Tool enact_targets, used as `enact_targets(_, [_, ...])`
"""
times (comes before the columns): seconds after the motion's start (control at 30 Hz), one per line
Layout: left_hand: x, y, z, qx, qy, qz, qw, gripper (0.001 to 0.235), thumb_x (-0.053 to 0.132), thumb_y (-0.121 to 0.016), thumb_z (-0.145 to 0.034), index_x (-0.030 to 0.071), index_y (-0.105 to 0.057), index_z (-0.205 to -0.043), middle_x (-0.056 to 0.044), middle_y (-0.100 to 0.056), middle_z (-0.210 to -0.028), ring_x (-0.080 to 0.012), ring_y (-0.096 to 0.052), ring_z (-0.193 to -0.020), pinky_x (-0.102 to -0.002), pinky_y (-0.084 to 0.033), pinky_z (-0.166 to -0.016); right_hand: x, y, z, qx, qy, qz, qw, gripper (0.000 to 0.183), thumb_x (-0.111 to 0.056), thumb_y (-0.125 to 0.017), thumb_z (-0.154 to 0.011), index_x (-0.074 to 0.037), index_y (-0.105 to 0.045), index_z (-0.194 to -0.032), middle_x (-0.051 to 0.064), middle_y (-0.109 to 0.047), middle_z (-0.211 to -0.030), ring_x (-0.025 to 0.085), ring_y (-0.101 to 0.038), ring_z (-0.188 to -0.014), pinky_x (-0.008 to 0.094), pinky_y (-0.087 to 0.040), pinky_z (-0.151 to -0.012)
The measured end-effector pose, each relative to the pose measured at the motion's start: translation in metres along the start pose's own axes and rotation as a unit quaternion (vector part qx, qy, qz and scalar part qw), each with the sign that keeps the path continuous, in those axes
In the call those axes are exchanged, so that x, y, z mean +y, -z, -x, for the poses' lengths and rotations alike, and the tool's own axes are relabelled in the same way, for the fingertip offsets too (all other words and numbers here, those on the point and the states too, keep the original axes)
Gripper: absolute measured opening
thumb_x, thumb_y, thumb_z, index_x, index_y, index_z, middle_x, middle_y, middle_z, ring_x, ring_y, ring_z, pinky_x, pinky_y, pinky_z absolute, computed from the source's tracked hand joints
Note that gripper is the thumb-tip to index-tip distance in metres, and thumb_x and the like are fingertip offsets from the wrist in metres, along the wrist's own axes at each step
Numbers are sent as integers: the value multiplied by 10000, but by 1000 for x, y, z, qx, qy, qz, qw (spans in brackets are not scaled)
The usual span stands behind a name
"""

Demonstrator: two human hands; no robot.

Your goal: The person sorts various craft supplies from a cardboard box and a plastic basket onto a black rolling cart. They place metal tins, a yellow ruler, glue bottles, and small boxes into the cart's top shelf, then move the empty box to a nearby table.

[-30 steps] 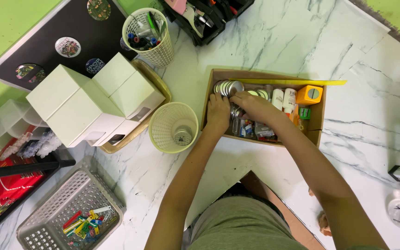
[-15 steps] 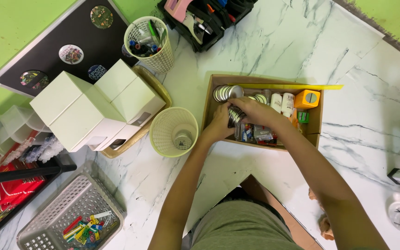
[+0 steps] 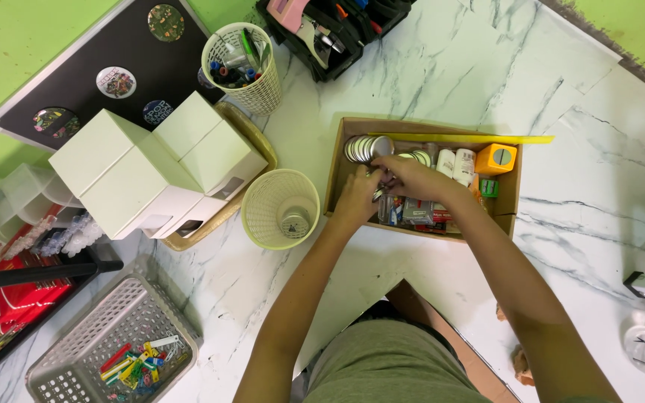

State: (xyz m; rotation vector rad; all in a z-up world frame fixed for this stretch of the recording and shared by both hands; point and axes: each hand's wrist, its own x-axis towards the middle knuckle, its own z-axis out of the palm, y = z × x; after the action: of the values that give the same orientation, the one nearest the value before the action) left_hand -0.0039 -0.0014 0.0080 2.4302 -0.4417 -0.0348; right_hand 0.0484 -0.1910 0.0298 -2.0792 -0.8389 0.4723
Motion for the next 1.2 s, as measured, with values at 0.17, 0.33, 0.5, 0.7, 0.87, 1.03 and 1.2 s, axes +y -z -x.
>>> enact_targets(0.17, [29, 36, 3, 59, -28, -33, 997, 572, 5, -843, -695, 117, -609, -1204, -205, -553, -1198, -432, -571, -1032, -524, -494, -882, -41, 22, 14, 27, -35, 44, 998, 530, -83, -771, -851, -54, -537, -1326, 129, -701, -1129, 250, -741, -969, 368, -597, -821])
enact_targets(0.33, [76, 101, 16, 118, -70, -9, 991, 656, -26, -818, -698, 115, -598, -1300, -174, -562, -1228, -407, -557, -1095, -503, -482, -939, -87, 34, 24, 66, 0, 20, 998, 490, -109, -754, -870, -41, -552, -1311, 141, -659, -1213, 244, -730, -1002, 352, -587, -852])
enact_targets(0.5, [93, 169, 45, 140, -86, 161, 973, 593, 38, -832, -776, 73, -567, -1305, -161, -602, -1275, -361, -597, -1221, -428, -508, -1029, -112, 30, 12, 26, 61, -270, 960, 600, -10, -666, -951, -54, -448, -1508, 74, -537, -1444, 152, -563, -1247, 348, -540, -1024])
enact_targets(0.7, [64, 206, 81, 179, 9, 219, 959, 578, 182, -885, -776, 79, -572, -1251, -100, -634, -1154, -236, -689, -987, -332, -587, -836, -147, -6, -32, -14, 123, -381, 916, 618, 17, -690, -944, -45, -448, -1509, 101, -540, -1469, 170, -595, -1287, 362, -553, -1058])
enact_targets(0.87, [23, 215, 95, 103, 50, 155, 981, 526, 163, -860, -713, 74, -610, -1167, -90, -679, -1091, -229, -692, -932, -347, -562, -792, -175, -15, -42, -22, 96, -163, 982, 546, -100, -713, -942, -58, -509, -1447, 105, -599, -1326, 183, -720, -1125, 327, -599, -933])
enact_targets(1.03, [-20, 180, 90, 38, 56, 76, 995, 534, 131, -861, -652, 49, -642, -1132, -150, -695, -1030, -313, -677, -958, -409, -542, -817, -183, -16, -39, 29, 125, -53, 990, 437, -141, -695, -946, -58, -582, -1360, 107, -601, -1314, 199, -716, -1057, 313, -597, -899])
enact_targets(1.2, [-61, 155, 72, -89, 107, 62, 988, 742, 214, -867, -571, -27, -628, -1230, -225, -732, -1028, -342, -719, -997, -388, -563, -874, -193, -14, -33, 32, 94, -29, 995, 349, -146, -675, -957, -74, -603, -1291, 86, -608, -1320, 186, -714, -941, 314, -589, -840])
